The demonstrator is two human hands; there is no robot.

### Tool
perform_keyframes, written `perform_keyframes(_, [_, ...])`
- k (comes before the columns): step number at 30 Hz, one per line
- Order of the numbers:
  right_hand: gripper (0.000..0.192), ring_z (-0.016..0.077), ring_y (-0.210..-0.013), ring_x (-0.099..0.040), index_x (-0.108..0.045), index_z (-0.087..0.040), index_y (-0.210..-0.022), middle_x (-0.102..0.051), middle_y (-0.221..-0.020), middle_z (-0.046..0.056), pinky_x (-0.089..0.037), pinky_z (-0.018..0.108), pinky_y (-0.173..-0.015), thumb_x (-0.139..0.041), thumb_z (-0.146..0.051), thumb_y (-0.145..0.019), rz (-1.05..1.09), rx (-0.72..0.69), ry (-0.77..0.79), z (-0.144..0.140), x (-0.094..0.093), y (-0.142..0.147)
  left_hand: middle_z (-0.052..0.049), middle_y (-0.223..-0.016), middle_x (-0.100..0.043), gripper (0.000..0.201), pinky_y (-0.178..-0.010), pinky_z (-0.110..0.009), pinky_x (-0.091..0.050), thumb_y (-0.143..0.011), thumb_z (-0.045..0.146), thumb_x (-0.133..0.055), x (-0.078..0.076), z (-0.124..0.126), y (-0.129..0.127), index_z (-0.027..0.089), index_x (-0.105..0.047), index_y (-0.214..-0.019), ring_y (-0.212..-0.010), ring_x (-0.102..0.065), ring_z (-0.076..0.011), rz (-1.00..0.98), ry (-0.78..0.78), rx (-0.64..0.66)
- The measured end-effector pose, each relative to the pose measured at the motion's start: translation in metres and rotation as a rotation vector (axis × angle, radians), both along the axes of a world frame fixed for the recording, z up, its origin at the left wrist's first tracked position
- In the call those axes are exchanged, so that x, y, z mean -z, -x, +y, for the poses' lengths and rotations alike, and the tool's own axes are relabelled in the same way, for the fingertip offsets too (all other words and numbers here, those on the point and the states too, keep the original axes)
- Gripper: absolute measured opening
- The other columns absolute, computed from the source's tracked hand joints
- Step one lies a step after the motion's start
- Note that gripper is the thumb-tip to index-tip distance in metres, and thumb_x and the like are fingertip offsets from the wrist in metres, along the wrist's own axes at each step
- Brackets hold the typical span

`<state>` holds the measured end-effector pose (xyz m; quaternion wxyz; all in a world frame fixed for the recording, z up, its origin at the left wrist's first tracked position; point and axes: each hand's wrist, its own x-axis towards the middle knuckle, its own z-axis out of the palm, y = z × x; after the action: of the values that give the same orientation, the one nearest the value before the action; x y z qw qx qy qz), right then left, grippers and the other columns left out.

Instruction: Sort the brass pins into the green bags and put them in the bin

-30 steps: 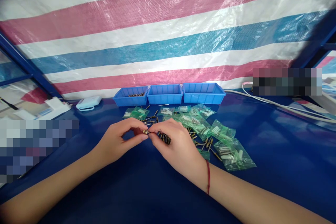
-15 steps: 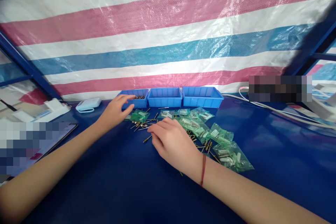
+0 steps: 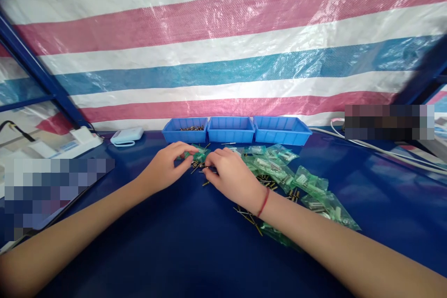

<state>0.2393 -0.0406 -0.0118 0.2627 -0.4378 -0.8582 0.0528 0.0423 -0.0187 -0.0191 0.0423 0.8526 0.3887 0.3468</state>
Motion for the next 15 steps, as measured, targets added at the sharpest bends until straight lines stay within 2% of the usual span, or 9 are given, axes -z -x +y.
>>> perform_keyframes(4, [0.009, 0.0135, -0.065, -0.056, -0.059, -0.020, -0.086, -0.064, -0.077, 0.000, -0.043, 0.025, -0.058, -0.055, -0.027, -0.090, 0.373, 0.019, 0.159, -0.018, 0.003, -0.010, -0.002, -0.087, -0.069, 0.017, -0.074, -0.028, -0.049, -0.081, 0.013, -0.059, 0.001, -0.024, -0.007, 0.019, -0.065, -0.096, -0.077, -0.061, -0.0154, -0.103, 0.075, 0.093])
perform_keyframes(6, [0.009, 0.0132, -0.066, -0.058, -0.061, -0.021, -0.088, -0.064, -0.079, 0.000, -0.044, 0.025, -0.059, -0.058, -0.029, -0.088, 0.486, 0.032, 0.157, -0.025, 0.005, -0.013, 0.000, -0.084, -0.069, 0.014, -0.071, -0.026, -0.048, -0.080, 0.015, -0.062, 0.000, -0.034, -0.011, 0.020, -0.066, -0.093, -0.074, -0.060, -0.0141, -0.138, 0.114, 0.116])
perform_keyframes(10, [0.007, 0.0141, -0.076, -0.062, -0.064, -0.022, -0.089, -0.067, -0.084, 0.000, -0.048, 0.025, -0.067, -0.065, -0.028, -0.084, 0.603, 0.009, 0.085, -0.030, 0.008, -0.017, 0.001, -0.083, -0.069, 0.011, -0.064, -0.022, -0.046, -0.084, 0.020, -0.062, -0.003, -0.044, -0.017, 0.021, -0.066, -0.094, -0.071, -0.060, -0.0115, -0.215, 0.188, 0.100])
perform_keyframes(15, [0.007, 0.0126, -0.075, -0.064, -0.064, -0.024, -0.090, -0.068, -0.085, -0.001, -0.050, 0.024, -0.067, -0.067, -0.025, -0.083, 0.637, -0.024, 0.064, -0.033, 0.009, -0.018, 0.003, -0.081, -0.069, 0.009, -0.065, -0.020, -0.044, -0.086, 0.024, -0.062, -0.006, -0.049, -0.019, 0.023, -0.068, -0.093, -0.070, -0.058, -0.0102, -0.267, 0.235, 0.083])
